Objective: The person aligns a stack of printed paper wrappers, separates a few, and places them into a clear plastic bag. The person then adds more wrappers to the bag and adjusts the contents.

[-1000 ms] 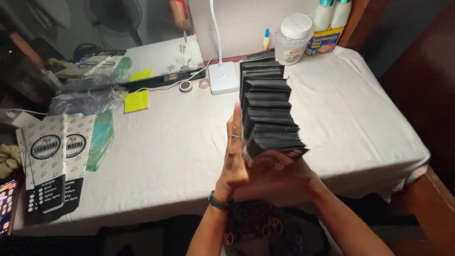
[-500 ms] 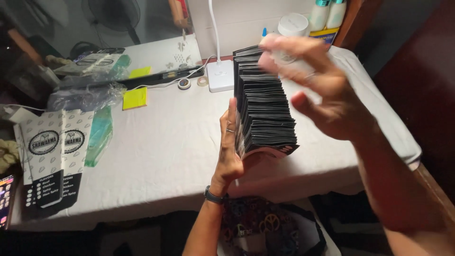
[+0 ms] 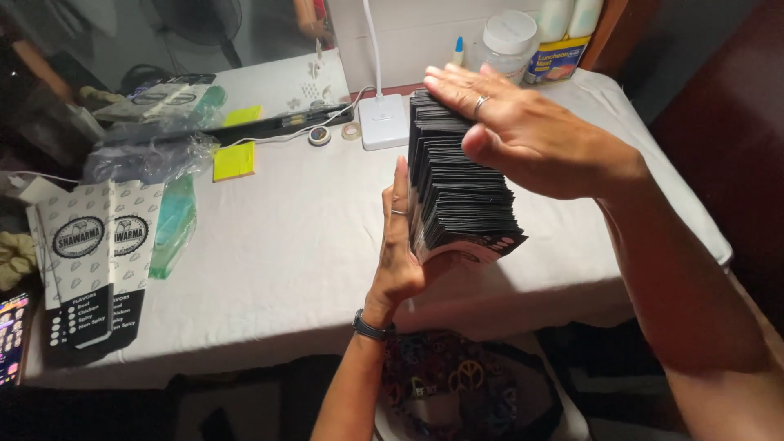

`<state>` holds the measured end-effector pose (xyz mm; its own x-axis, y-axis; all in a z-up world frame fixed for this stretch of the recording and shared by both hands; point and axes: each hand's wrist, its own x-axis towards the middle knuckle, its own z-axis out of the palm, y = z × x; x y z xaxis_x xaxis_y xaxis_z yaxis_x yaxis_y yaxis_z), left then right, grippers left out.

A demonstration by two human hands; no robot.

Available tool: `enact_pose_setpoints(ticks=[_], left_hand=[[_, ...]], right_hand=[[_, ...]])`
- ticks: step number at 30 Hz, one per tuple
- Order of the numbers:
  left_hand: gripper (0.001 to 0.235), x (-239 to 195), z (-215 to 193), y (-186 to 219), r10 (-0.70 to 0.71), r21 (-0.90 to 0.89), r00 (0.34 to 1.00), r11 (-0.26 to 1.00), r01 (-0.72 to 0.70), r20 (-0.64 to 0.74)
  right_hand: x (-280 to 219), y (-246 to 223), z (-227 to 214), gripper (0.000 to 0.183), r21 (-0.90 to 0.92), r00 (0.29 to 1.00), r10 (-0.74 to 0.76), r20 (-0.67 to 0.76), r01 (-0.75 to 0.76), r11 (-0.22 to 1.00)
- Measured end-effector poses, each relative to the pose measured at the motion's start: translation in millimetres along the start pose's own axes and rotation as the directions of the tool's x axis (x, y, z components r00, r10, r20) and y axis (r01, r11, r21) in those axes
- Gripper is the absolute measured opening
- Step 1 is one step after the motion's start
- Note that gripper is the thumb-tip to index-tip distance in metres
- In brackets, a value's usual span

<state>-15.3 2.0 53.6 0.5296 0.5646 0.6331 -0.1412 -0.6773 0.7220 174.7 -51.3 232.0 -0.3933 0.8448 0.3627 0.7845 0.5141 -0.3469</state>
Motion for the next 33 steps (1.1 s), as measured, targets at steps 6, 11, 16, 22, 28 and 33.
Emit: enact_pose_setpoints(ticks=[6, 11, 16, 22, 28, 33], left_hand=[[0.102, -1.3, -1.8, -5.8, -0.005, -0.104, 0.999, 0.995, 0.000, -0.046], [0.141, -1.2, 8.1, -31.3, -0.024, -0.321, 0.999, 0.947, 0.012, -0.032], [0.128, -0.9, 13.5, -15.3, -0.056, -0.220, 0.995, 0.975, 0.038, -0.077], [0.112, -1.2, 15.1, -38.7, -0.039, -0.087, 0.989, 0.996, 0.026, -0.143], [0.097, -1.7, 19.0, -4.3, -0.046, -0.158, 0.995, 0.987, 0.031, -0.089], [0.122, 1.6, 19.0, -12.7, 0.024, -0.112, 0.988, 0.993, -0.041, -0.151]], right_hand=[[-43.3, 26.1, 20.9, 0.118, 0.144, 0.947, -0.081, -0.312, 0.132, 0.981], [-61.0, 43.1, 75.4, 0.119, 0.484, 0.924, -0.103, -0.368, 0.285, 0.828], [-68.9, 51.3, 102.5, 0.115, 0.512, 0.922, -0.040, -0.386, 0.250, 0.822], [-78.7, 61.6, 124.1, 0.112, 0.528, 0.915, 0.038, -0.401, 0.196, 0.826], [-94.2, 86.7, 156.5, 0.109, 0.560, 0.907, 0.126, -0.402, 0.135, 0.818], [-151.6, 170.8, 239.8, 0.107, 0.580, 0.899, 0.177, -0.400, 0.099, 0.809]])
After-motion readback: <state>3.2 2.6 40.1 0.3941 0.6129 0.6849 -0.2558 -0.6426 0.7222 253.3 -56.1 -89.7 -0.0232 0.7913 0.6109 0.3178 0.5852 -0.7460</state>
